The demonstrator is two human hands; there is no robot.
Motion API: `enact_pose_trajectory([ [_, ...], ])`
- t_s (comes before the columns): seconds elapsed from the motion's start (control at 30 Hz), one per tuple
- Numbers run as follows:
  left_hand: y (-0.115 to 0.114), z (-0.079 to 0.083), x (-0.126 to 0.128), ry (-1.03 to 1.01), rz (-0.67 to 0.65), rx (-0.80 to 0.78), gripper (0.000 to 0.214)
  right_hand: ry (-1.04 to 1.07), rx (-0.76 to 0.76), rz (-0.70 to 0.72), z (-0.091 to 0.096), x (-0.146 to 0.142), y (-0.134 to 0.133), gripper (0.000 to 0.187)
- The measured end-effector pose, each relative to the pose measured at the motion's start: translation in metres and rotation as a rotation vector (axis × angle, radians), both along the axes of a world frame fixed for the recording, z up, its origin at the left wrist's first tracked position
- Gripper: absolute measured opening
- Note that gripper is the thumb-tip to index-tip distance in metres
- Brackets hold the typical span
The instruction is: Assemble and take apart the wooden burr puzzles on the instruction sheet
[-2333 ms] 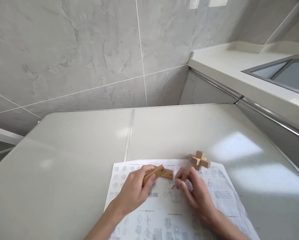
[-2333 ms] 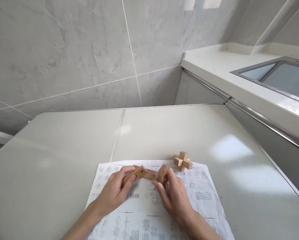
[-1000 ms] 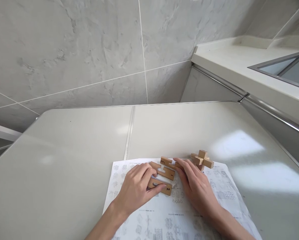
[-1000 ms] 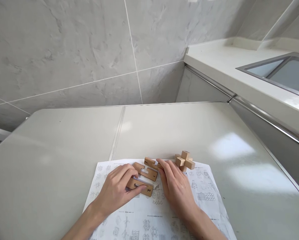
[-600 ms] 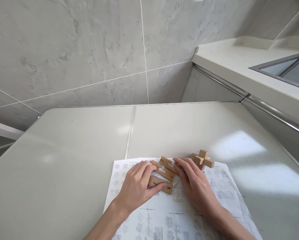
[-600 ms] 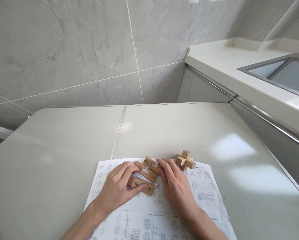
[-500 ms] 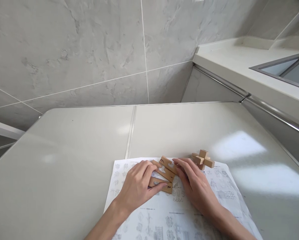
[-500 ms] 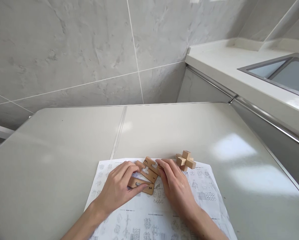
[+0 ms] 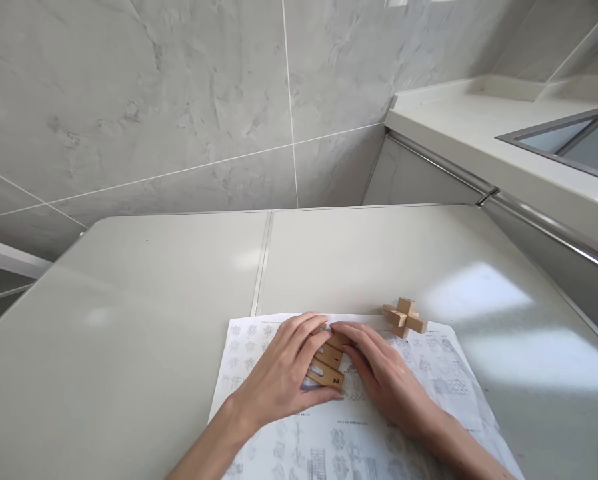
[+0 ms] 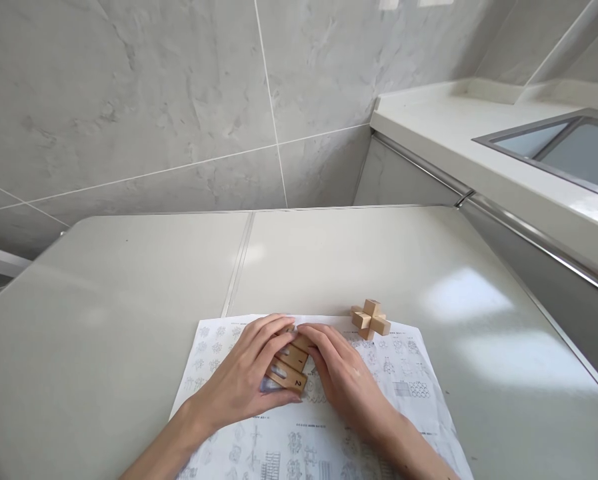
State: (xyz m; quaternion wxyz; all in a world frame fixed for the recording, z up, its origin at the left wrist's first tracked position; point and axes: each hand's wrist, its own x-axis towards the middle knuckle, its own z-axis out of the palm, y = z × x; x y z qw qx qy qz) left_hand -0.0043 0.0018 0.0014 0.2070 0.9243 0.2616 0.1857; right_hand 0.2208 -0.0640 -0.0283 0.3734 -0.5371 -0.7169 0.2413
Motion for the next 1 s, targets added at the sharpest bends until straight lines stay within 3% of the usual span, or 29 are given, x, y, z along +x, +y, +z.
enact_pose_trajectory([
  [0.13,0.001,0.001,0.001,0.011,-0.017,-0.031,0.094,0.016,-0.021,0.038,0.002,-0.001,-0.001,0.044],
  [0.3,0.001,0.001,0.002,-0.011,0.052,-0.034,0.087,0.022,-0.01,0.024,0.0,-0.002,-0.002,0.043],
  [0.8,0.011,-0.016,-0.008,0.047,0.531,0.122,0.063,-0.034,-0.016,-0.039,-0.002,-0.002,-0.004,0.037],
  [1.0,0.016,-0.017,-0.013,0.068,0.64,0.213,0.059,-0.032,-0.006,-0.033,-0.001,-0.003,-0.003,0.034],
])
